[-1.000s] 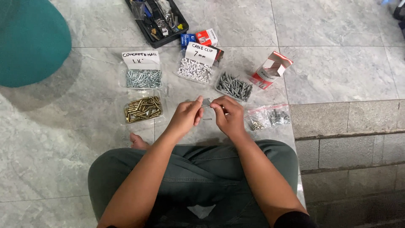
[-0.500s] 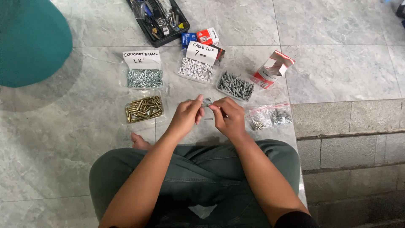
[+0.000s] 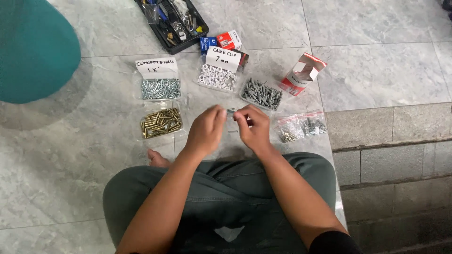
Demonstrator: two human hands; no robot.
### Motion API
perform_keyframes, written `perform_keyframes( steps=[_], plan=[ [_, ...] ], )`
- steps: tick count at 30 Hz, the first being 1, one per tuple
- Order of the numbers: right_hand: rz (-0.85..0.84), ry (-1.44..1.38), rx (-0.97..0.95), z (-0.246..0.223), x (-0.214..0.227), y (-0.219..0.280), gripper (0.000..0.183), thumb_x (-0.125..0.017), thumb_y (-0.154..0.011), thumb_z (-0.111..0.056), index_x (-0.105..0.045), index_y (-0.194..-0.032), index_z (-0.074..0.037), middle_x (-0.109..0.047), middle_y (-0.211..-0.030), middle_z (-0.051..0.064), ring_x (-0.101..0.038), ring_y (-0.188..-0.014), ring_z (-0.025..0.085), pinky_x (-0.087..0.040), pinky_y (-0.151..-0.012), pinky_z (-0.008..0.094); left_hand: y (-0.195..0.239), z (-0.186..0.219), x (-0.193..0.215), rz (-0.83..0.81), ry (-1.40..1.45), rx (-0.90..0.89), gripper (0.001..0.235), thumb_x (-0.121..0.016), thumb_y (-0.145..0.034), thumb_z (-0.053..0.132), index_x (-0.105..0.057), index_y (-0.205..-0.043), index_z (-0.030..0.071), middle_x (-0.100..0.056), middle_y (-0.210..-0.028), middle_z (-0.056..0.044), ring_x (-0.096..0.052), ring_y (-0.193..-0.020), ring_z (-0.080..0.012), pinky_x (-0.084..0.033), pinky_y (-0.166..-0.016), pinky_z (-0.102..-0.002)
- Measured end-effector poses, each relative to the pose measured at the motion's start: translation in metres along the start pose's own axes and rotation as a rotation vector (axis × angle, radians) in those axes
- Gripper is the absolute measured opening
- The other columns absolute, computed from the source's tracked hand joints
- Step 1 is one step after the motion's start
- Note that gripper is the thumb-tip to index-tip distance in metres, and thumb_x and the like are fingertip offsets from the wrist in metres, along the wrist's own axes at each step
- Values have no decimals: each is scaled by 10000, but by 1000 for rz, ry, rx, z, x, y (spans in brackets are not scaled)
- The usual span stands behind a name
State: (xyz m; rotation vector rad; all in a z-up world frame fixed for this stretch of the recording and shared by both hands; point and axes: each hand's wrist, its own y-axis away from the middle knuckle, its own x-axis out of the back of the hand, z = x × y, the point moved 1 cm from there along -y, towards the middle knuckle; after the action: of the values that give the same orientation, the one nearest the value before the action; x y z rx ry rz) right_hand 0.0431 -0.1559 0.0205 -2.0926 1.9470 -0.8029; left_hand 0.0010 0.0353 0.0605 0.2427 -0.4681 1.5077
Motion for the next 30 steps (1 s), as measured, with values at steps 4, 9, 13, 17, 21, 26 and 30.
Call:
perform_keyframes(
  steps=[4, 9, 13, 17, 21, 26, 30],
  plan=[
    [-80, -563, -655, 22, -5, 14, 337, -606, -1238, -220, -678, -956, -50, -619, -789, 101, -470, -598, 116, -366, -407, 204, 4, 6, -6, 74, -181, -179, 201, -470, -1262, 294, -571, -1236, 121, -652, -1010, -168, -771, -915, -440, -634, -760, -540],
    [-92, -536, -599, 18, -3, 22, 304, -653, -1204, -103, -723, -925, -2, -663, -738, 129, -504, -520, 93, -362, -373, 204, 8, -31, -18, 167, -179, -284, 293, -593, -1246, 314, -674, -1019, 147, -539, -713, -39, -641, -635, -294, -559, -601, -397],
    [-113, 132, 161, -22, 10, 18, 185, -872, -1107, -157, -841, -977, -29, -766, -830, 108, -577, -504, 216, -411, -429, 304, 23, -14, -14, 120, 120, 38, 566, -592, -1258, 403, -642, -748, 160, -588, -543, -35, -605, -552, -196, -528, -599, -331],
    [-98, 1, 12, -49, 1, 6, 233, -777, -1163, -179, -798, -951, -84, -737, -779, 72, -593, -589, 178, -483, -513, 304, 34, 56, 10, 112, 71, 105, 383, -400, -1254, 357, -595, -1094, 69, -711, -947, -246, -738, -952, -465, -581, -867, -572],
    [-53, -678, -604, -50, -1, 5, 318, -601, -1239, -237, -643, -969, -73, -574, -744, 41, -479, -576, 98, -295, -447, 189, 27, 111, 7, 242, -165, -66, 189, -438, -1237, 212, -548, -1213, 60, -629, -979, -293, -711, -1007, -568, -577, -839, -622],
    [41, -275, -127, -68, 20, 4, 304, -693, -1212, -230, -726, -958, -66, -623, -797, 73, -544, -607, 171, -353, -492, 280, 28, 96, 9, 283, -190, -93, 309, -610, -1227, 381, -627, -1057, 123, -704, -801, -115, -761, -818, -359, -612, -738, -469],
    [61, 288, 428, -56, 30, 9, 213, -846, -1124, -320, -854, -949, -198, -772, -863, -53, -681, -685, 211, -557, -611, 325, 22, 40, -12, 150, 204, 86, 521, -611, -1240, 416, -634, -815, 117, -744, -724, -87, -671, -715, -214, -583, -716, -385]
  ],
)
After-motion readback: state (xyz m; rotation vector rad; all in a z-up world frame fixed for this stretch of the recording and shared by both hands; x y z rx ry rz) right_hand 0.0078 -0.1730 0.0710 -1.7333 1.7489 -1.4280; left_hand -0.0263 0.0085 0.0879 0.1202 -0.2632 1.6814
